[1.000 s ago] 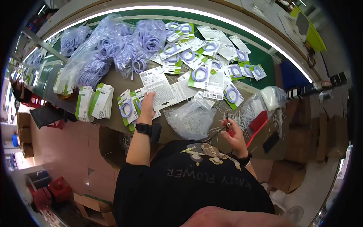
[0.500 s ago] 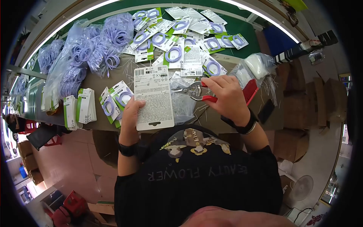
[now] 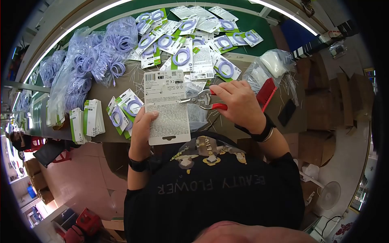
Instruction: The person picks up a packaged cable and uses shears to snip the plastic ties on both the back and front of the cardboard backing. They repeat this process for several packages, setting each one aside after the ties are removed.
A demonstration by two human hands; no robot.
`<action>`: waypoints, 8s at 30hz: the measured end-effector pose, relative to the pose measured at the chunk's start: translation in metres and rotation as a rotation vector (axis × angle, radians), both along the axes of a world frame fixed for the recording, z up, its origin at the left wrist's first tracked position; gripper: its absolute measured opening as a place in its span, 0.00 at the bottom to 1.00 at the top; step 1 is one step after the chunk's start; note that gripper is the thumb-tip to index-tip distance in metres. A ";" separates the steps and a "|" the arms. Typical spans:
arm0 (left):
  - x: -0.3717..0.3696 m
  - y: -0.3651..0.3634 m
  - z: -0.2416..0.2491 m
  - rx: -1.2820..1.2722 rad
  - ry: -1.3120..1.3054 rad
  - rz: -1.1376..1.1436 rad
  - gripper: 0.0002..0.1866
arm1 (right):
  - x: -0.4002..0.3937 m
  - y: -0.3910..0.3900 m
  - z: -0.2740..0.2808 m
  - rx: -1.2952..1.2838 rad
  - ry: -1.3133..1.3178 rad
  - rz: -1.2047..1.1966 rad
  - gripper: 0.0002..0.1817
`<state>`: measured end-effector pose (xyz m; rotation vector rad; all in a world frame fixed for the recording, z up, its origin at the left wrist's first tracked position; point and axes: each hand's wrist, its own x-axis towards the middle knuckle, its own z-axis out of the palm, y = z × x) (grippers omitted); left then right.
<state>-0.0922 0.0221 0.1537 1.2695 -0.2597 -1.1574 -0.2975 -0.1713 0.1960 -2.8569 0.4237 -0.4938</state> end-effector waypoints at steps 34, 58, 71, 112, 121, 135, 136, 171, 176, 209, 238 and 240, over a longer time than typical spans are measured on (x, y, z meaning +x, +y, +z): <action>-0.012 -0.016 0.027 -0.014 0.082 -0.233 0.24 | 0.025 0.011 0.002 0.047 -0.124 0.045 0.31; -0.014 -0.006 0.025 -0.131 0.074 -0.205 0.25 | 0.016 -0.006 0.001 0.034 -0.167 -0.107 0.26; -0.013 -0.010 0.004 -0.219 -0.378 -0.134 0.28 | 0.012 -0.018 -0.013 1.606 -0.320 -0.141 0.18; -0.048 -0.060 -0.123 0.624 -1.586 -0.938 0.55 | -0.012 0.004 -0.111 1.957 -0.602 -0.332 0.14; -0.004 -0.051 -0.143 0.357 -1.349 -1.003 0.52 | -0.017 -0.002 -0.129 1.934 -0.533 -0.425 0.14; 0.022 -0.008 -0.045 -0.539 0.561 -0.276 0.46 | -0.018 0.009 -0.111 1.702 -0.333 -0.312 0.22; 0.019 -0.006 -0.041 -0.611 0.612 -0.211 0.45 | -0.015 0.012 -0.105 1.706 -0.324 -0.291 0.22; -0.025 -0.015 -0.041 -0.202 -0.523 -0.094 0.20 | -0.007 0.019 -0.010 0.157 0.433 0.023 0.23; -0.022 -0.020 -0.045 -0.337 0.018 0.024 0.20 | -0.007 0.013 -0.015 0.138 0.206 0.047 0.22; -0.032 -0.034 -0.056 -0.477 0.202 0.037 0.19 | 0.042 0.049 -0.051 0.633 -0.290 -0.056 0.20; 0.131 -0.131 -0.194 0.643 -1.294 -0.416 0.23 | -0.042 0.038 -0.117 0.934 -0.110 -0.343 0.29; 0.131 -0.136 -0.193 0.676 -1.263 -0.500 0.22 | -0.049 0.035 -0.117 0.947 -0.136 -0.388 0.29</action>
